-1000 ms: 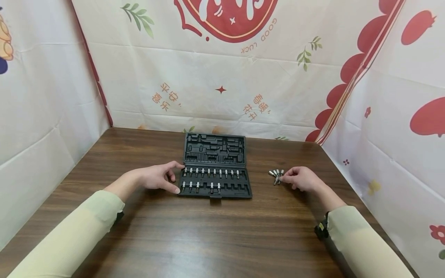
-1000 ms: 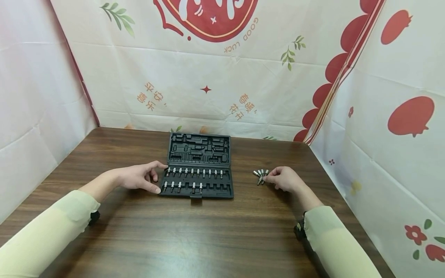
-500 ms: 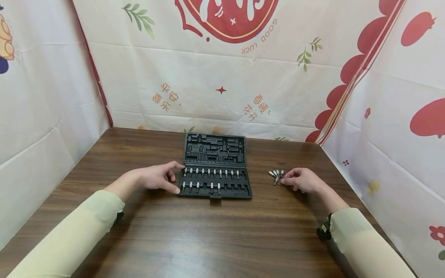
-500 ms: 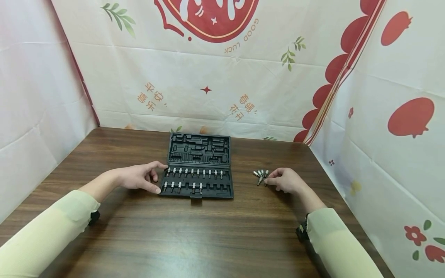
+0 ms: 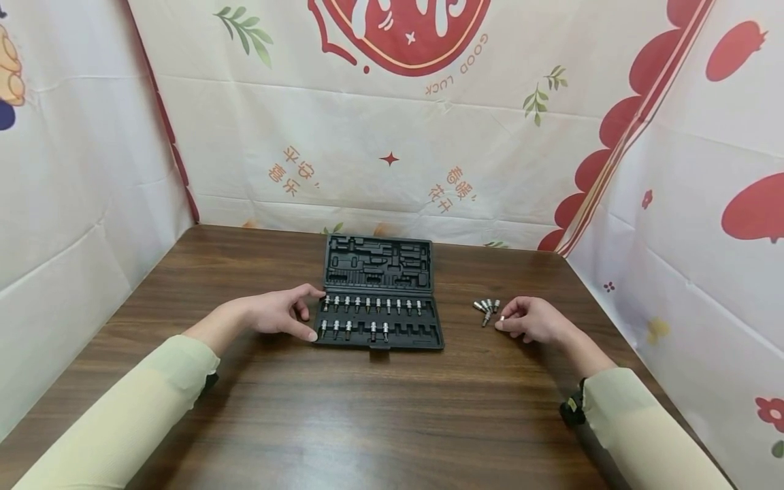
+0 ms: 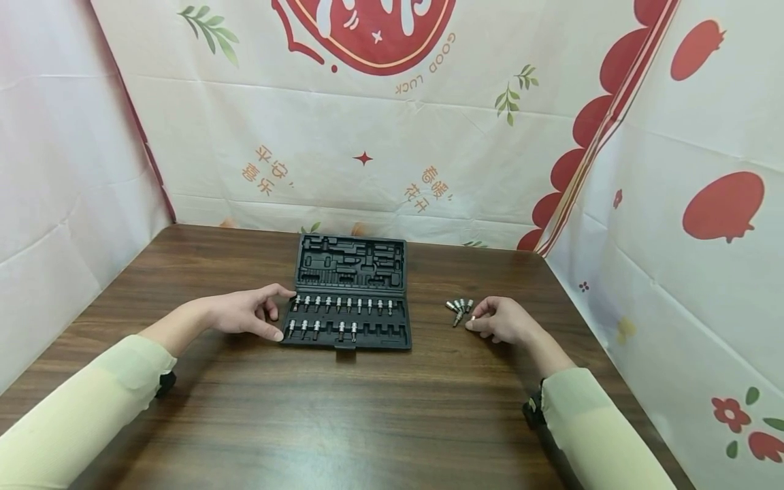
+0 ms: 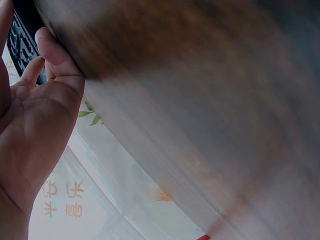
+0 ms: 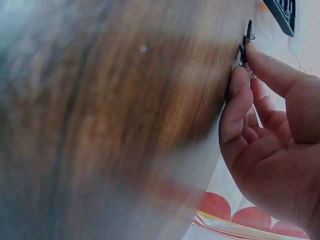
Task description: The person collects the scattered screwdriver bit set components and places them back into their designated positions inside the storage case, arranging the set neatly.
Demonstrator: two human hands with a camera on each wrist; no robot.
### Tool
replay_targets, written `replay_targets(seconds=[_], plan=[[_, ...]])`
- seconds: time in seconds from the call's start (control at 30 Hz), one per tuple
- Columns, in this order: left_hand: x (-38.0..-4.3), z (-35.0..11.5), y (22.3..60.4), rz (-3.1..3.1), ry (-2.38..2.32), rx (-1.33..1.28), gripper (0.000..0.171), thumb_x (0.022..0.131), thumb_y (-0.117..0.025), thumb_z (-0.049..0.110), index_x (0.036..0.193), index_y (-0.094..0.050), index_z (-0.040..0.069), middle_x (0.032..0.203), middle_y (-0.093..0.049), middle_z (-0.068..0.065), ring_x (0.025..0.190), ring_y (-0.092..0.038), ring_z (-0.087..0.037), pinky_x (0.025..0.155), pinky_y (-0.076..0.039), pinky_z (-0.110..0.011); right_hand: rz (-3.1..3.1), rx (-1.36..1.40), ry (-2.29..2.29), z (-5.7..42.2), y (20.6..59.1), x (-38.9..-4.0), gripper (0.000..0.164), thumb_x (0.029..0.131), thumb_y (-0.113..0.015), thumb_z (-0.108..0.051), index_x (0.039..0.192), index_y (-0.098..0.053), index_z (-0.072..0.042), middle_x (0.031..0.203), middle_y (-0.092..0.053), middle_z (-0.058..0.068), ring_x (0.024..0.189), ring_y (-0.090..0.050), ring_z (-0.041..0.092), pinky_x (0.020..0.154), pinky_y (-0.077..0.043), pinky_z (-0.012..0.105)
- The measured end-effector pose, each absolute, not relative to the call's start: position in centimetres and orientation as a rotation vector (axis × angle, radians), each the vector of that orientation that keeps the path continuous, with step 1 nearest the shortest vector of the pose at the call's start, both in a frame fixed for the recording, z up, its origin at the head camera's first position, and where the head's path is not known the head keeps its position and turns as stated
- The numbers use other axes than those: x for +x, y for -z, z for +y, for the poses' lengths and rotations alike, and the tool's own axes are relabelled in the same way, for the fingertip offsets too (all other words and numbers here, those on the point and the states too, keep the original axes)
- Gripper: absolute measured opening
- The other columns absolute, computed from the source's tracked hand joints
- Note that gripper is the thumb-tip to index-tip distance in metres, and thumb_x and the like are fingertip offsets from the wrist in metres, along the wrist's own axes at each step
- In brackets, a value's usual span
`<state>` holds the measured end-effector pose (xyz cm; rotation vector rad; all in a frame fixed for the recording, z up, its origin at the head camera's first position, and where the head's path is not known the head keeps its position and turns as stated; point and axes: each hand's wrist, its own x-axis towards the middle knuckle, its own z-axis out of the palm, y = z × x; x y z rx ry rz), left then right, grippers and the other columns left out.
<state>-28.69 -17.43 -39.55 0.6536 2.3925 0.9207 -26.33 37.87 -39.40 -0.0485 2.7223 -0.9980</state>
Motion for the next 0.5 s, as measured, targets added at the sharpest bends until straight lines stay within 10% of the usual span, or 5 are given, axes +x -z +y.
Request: replay_targets(seconds=[0.5], plan=[[-28.62, -17.36, 39.41, 2.383, -0.919, 0.65, 0.091, 0.095, -0.088, 0.036, 0.166, -0.037, 0.011, 0.118, -0.058, -0.011, 0.091, -0.058, -0.02, 0.085, -0.048, -0.036, 2.699, -0.161, 1.064, 38.0, 39.36, -26.28, 0.031, 0.099, -0.083, -0.021, 0.113, -0.063, -0.003, 0.092, -0.068, 0.003, 0.08, -0.067, 0.018, 0.062, -0.05, 0.03]])
